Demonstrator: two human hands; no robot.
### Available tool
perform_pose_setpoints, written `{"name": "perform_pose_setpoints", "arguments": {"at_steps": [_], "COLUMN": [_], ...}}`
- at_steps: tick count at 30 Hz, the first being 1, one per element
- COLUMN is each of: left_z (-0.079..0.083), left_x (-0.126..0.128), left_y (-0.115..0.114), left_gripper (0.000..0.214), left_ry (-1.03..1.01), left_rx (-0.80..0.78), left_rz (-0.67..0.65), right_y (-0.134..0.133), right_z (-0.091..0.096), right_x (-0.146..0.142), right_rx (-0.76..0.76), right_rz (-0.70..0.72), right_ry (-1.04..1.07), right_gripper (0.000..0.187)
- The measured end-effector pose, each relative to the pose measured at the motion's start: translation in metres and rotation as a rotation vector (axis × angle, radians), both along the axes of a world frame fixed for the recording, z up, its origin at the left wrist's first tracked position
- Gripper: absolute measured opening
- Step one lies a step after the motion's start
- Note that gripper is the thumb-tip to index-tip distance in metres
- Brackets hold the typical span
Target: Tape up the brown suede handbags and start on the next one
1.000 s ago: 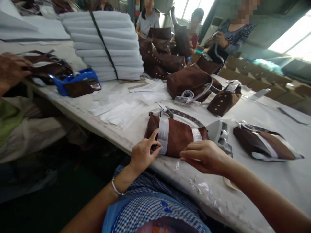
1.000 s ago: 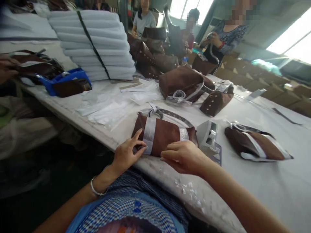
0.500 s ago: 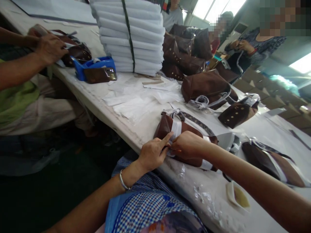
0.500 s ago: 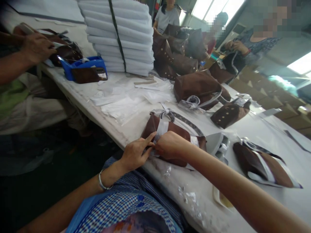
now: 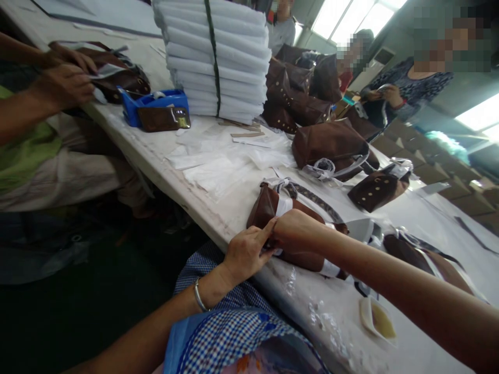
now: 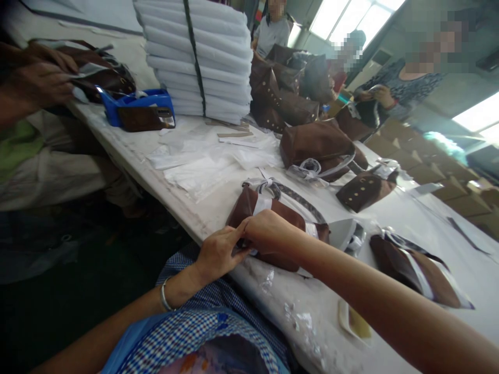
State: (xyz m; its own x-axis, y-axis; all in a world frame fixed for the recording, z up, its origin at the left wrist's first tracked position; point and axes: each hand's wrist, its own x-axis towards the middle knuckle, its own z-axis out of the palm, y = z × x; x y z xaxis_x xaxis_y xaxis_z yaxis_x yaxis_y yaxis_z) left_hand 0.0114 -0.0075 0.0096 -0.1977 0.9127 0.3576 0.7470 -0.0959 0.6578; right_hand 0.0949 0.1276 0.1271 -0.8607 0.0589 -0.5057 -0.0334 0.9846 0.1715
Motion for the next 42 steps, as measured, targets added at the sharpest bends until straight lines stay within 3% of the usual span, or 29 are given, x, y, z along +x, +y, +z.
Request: {"name": "perform_pose_setpoints", "arguments": {"at_steps": [6,13,20,27,31,37,40,42], "left_z": [-0.005,-0.013,-0.005,-0.002,-0.002,-0.004,-0.008,-0.012], "left_x": [0.004,0.008,0.007,0.007,0.007,0.006,0.007,0.008], "left_y": [0.000,0.001,0.002,0.001,0.002,0.004,0.003,0.003], "left_gripper": [0.080,0.095,0.107,0.097,0.097,0.092,0.084,0.076], "left_ry": [0.081,0.073,-0.017,-0.025,-0.024,-0.029,-0.021,-0.002], "left_rx": [-0.005,0.001,0.027,0.059,0.054,0.068,0.094,0.119], "left_rz": [0.005,0.020,-0.006,-0.041,-0.044,-0.045,-0.042,-0.040], "right_y": [0.005,0.010,0.028,0.053,0.076,0.123,0.107,0.084], "right_z": [-0.003,0.000,0.009,0.015,0.015,0.012,0.005,-0.009], "right_x": [0.001,-0.002,-0.007,-0.018,-0.018,0.003,0.025,0.041], "right_rx": [0.022,0.044,0.109,0.098,0.023,0.055,0.087,-0.020], "right_rz": [0.001,-0.005,0.008,0.075,-0.032,-0.373,-0.507,-0.492], "right_ry": [0.044,-0.017,-0.040,-0.015,0.116,0.443,0.649,0.767], "right_gripper": [0.010,0.015,0.029,0.038,0.036,0.028,0.032,0.041]}}
